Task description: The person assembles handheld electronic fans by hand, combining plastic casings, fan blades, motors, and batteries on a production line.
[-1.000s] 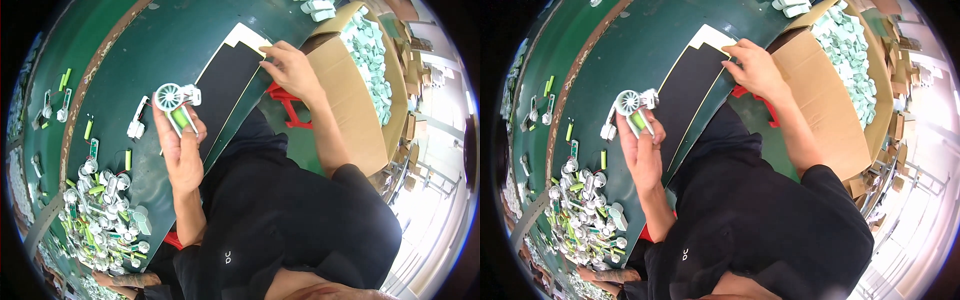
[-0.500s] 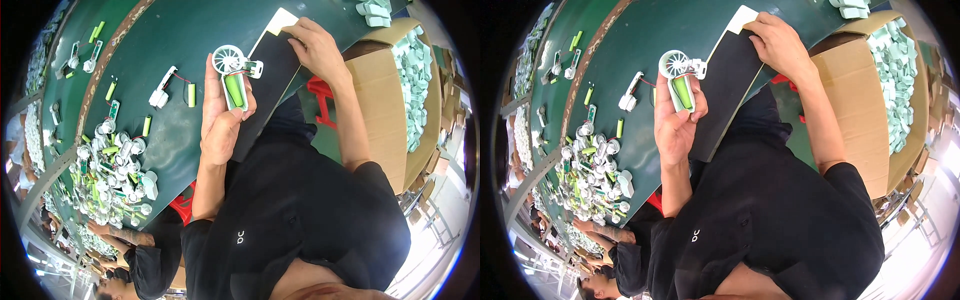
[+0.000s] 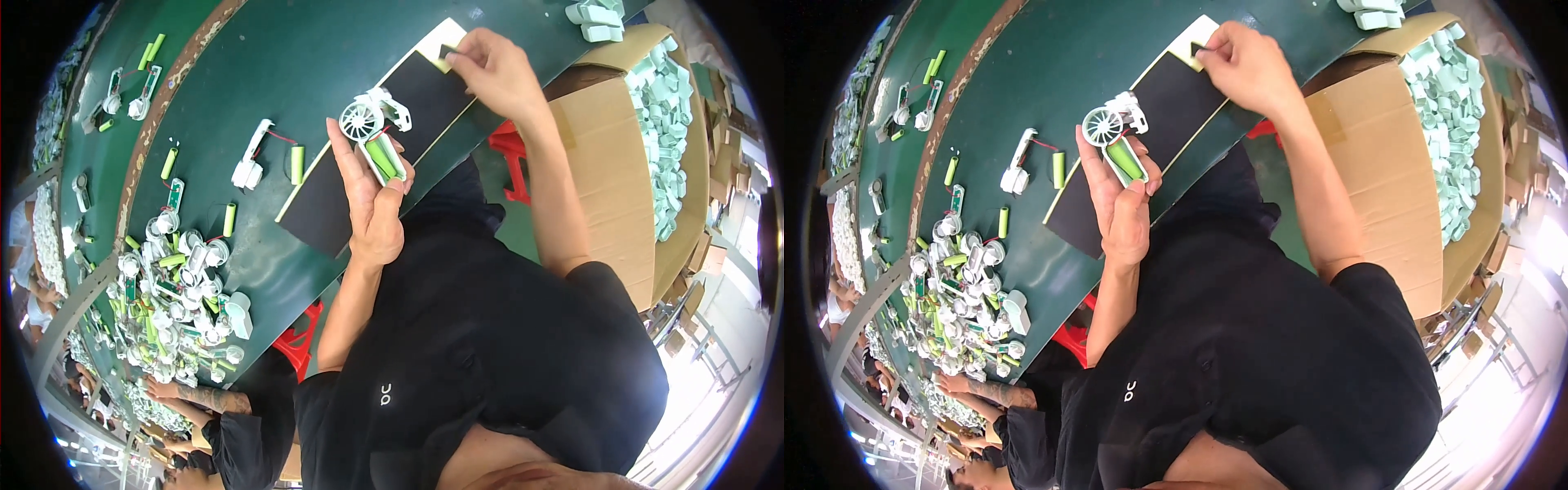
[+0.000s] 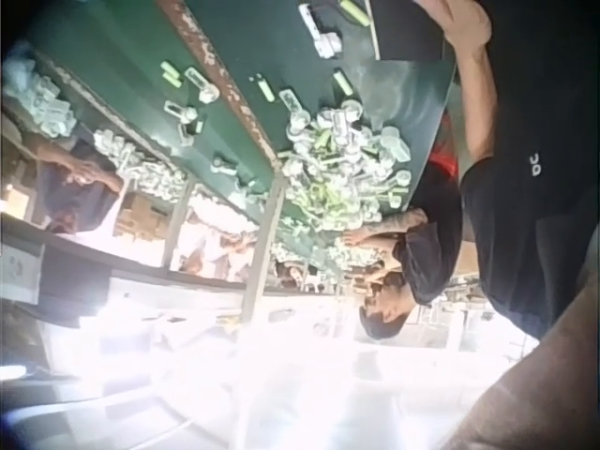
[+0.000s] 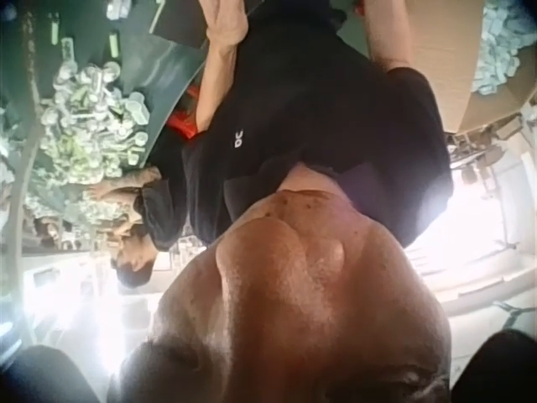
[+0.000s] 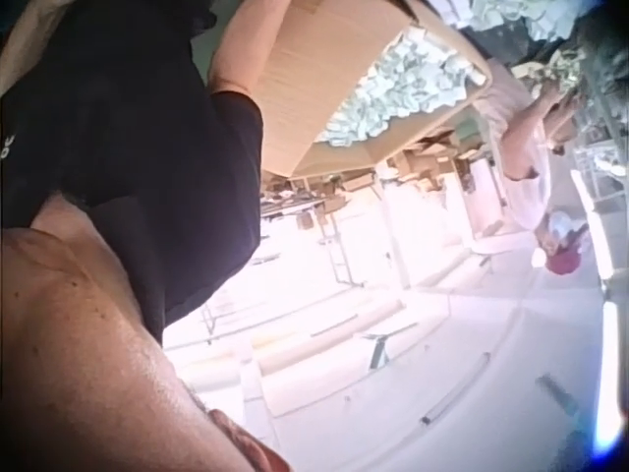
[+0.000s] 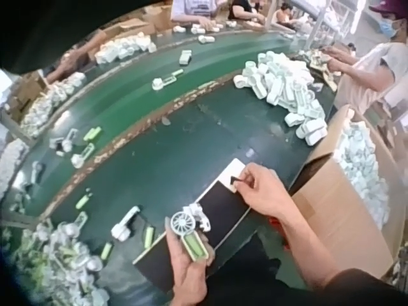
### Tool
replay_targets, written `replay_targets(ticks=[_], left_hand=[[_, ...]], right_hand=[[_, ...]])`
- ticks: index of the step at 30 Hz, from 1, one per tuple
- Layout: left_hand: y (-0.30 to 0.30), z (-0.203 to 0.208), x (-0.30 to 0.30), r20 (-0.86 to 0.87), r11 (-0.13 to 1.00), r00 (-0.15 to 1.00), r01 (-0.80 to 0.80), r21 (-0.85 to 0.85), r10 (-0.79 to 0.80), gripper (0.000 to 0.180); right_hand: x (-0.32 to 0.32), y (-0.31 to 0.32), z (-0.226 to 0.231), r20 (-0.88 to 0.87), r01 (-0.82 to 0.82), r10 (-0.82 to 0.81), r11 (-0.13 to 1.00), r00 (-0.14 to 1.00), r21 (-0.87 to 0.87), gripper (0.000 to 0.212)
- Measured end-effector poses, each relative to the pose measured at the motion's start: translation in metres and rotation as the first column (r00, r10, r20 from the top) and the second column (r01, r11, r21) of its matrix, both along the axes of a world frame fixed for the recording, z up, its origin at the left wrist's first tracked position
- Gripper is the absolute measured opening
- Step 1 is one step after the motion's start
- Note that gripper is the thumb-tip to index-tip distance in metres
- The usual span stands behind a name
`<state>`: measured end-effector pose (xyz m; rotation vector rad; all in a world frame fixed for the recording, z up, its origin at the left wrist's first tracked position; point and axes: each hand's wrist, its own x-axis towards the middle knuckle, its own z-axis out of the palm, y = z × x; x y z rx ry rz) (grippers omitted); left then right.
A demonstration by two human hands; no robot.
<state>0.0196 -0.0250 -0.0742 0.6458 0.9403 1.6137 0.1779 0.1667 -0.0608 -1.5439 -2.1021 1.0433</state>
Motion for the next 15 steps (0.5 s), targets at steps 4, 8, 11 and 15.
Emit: replay_targets(ticks=[4,8,11,15], left_hand=[[0.007,-0.013,-0.003,-0.066,0.996,0.996,-0.071,-0.051,0.067,0.101],[0.009,-0.016,-0.010,0.057,0.999,0.998,-0.031,-0.032,0.033,0.104],[0.011,-0.012,-0.014,0.124,0.999,0.992,0.027,-0.041,-0.022,0.106],[0.010,0.005,-0.014,0.054,0.996,0.995,0.081,0.031,-0.083,0.101]], right_hand=[[-0.005,-0.012,0.005,0.030,0.014,-0.015,0.999,0.999,0.035,0.017],[0.010,-0.011,0.012,-0.294,0.013,-0.052,0.991,0.954,-0.133,0.012],[0.012,-0.024,0.060,-0.360,-0.079,-0.003,0.974,0.933,-0.214,0.010],[-0.008,-0.038,0.099,-0.365,-0.485,0.443,0.874,0.819,-0.028,0.010]])
